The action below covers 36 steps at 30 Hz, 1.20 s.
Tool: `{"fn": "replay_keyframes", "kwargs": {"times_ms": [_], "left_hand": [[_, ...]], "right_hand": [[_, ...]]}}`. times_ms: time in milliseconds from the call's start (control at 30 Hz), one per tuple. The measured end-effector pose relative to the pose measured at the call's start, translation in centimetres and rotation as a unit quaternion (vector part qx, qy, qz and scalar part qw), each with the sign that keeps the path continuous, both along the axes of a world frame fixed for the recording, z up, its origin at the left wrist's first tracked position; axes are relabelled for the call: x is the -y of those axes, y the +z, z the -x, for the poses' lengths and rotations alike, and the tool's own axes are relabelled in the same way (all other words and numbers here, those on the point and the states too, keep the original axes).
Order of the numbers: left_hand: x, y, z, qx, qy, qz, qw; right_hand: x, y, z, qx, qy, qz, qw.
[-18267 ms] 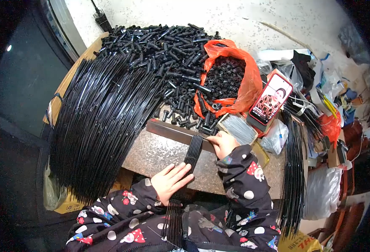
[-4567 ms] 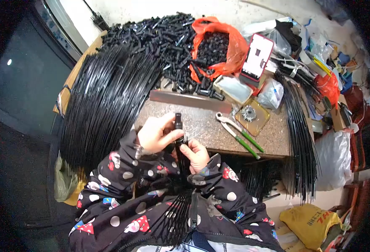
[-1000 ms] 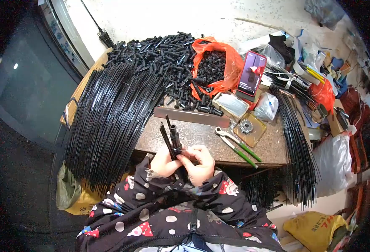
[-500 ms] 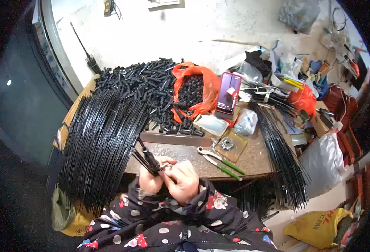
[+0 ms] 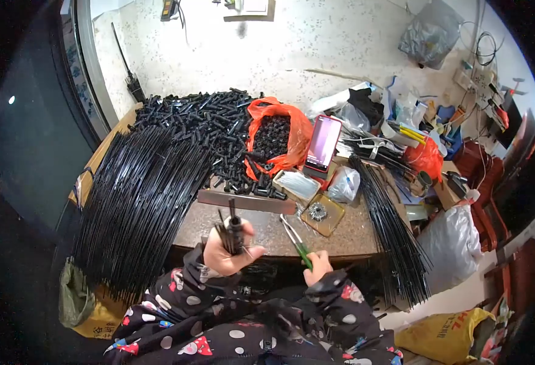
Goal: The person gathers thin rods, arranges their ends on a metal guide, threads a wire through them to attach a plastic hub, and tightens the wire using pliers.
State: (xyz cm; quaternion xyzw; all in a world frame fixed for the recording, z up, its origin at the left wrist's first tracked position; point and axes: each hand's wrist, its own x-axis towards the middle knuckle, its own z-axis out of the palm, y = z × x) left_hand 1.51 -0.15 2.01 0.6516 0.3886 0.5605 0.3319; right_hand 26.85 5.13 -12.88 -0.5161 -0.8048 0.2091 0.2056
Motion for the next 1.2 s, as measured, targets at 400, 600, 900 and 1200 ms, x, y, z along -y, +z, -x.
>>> {"fn": "replay_keyframes", "kwargs": {"times_ms": [400,600,900,1200], "left_hand": [[-0.2,1.6,3.0,0.092,0.057,-0.004,0.994],[-0.8,1.2,2.5,0.064,0.111,-0.080,0.988],[0.3,3.1,2.3,0.055,0.030,0.001,0.998],[0.2,3.6,2.5,0.161,0.045,0.045,0.985]], "right_hand": [[5.6,18.8,3.5,0.026,0.165,-0.389,0.906],[4.3,19.8,2.5,-0.004,0.243,-0.361,0.900],[5.3,13.1,3.5,-0.299,0.183,0.611,0.709],[3.7,16.1,4.5,-0.173,0.276,0.361,0.874]]}}
